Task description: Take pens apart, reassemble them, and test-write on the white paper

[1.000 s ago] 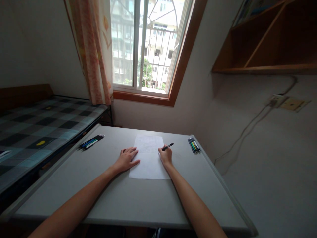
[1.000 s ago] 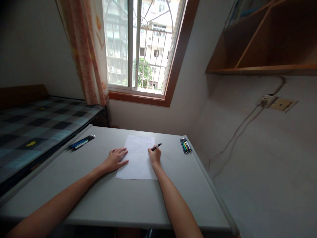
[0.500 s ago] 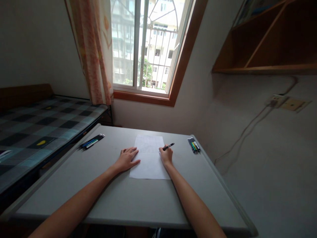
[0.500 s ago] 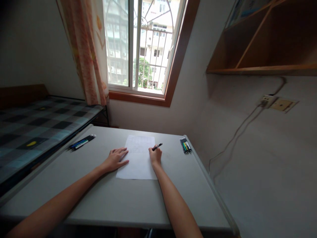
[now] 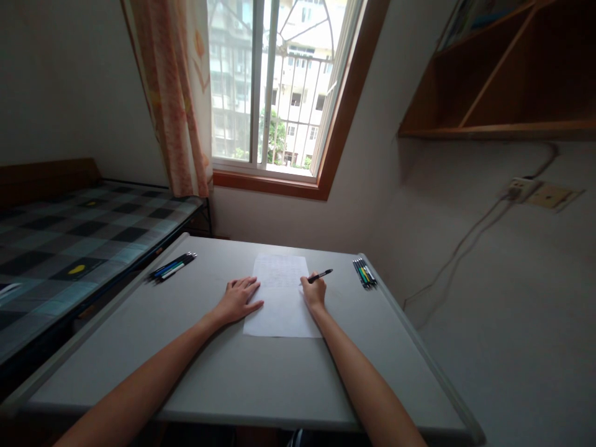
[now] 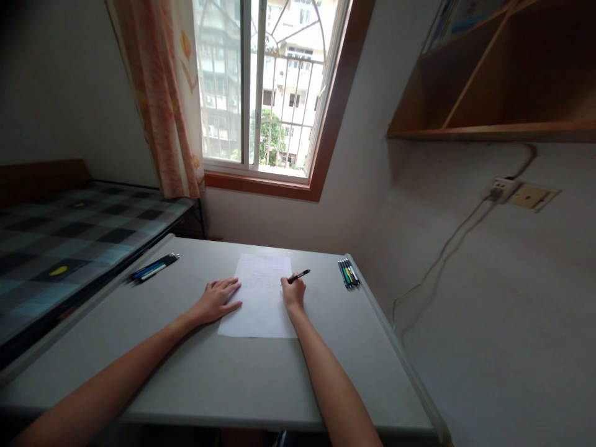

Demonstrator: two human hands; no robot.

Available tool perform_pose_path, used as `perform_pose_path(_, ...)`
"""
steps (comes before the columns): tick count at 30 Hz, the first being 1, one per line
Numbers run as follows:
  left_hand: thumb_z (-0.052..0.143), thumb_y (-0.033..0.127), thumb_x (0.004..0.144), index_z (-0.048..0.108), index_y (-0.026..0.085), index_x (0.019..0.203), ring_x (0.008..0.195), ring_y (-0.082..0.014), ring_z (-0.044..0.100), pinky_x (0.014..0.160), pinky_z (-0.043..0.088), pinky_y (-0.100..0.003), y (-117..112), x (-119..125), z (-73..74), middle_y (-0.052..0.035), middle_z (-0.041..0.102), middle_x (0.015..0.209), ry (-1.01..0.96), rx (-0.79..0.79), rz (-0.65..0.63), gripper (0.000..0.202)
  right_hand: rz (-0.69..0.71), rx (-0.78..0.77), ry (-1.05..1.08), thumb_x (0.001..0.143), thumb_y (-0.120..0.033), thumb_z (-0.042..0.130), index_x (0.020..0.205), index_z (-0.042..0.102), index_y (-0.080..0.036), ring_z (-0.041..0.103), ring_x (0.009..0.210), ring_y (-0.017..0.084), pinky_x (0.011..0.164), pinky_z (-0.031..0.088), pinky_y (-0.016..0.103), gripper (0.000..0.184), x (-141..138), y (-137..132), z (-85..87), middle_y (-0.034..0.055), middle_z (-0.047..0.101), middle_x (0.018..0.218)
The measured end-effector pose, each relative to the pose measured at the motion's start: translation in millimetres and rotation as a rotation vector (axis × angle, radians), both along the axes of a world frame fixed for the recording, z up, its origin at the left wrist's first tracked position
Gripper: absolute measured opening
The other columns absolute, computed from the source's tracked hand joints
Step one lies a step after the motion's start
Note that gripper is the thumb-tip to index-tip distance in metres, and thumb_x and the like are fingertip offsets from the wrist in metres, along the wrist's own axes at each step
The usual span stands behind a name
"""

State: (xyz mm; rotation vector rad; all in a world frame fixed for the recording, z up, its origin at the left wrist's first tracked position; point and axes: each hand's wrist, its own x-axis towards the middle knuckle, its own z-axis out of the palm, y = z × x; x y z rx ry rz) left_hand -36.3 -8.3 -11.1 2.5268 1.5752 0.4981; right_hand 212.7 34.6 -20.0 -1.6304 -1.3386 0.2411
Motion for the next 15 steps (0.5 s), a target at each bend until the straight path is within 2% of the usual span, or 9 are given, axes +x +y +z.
perform_pose_path(2,0.041,0.056,0.078,0.047,0.025,0.123,0.124,-0.0251,0.033,0.099,0.021,-0.043,-0.2,0.0,0.1,-0.0078,0.042,0.134,0.0,0.005,0.001,0.055,0.014,0.005,0.068,0.064,-0.031,0.046,0.055,0.043,-0.022,0.051,0.047,0.016,0.048,0.034,0.022,0.014,-0.1,-0.2,0.2,-0.0013,0.052,0.045)
perform_pose_path(7,0.042,0.056,0.078,0.046,0.026,0.124,0.123,-0.0255,0.033,0.1,0.02,-0.043,-0.9,0.9,1.6,-0.008,0.042,0.134,0.002,-0.004,0.005,0.056,0.191,-0.041,0.085,0.064,-0.029,0.048,0.056,0.046,-0.021,0.053,0.045,0.015,0.051,0.037,0.022,0.012,-3.8,-4.5,3.7,-0.0025,0.053,0.042)
perform_pose_path(15,0.04,0.058,0.078,0.046,0.026,0.124,0.123,-0.0254,0.034,0.099,0.021,-0.043,0.4,0.6,0.0,-0.0075,0.043,0.133,0.009,0.006,-0.002,0.056,0.201,-0.065,0.007,0.064,-0.028,0.049,0.054,0.047,-0.021,0.055,0.046,0.015,0.052,0.038,0.022,0.012,-5.9,-7.4,7.4,-0.0019,0.055,0.041)
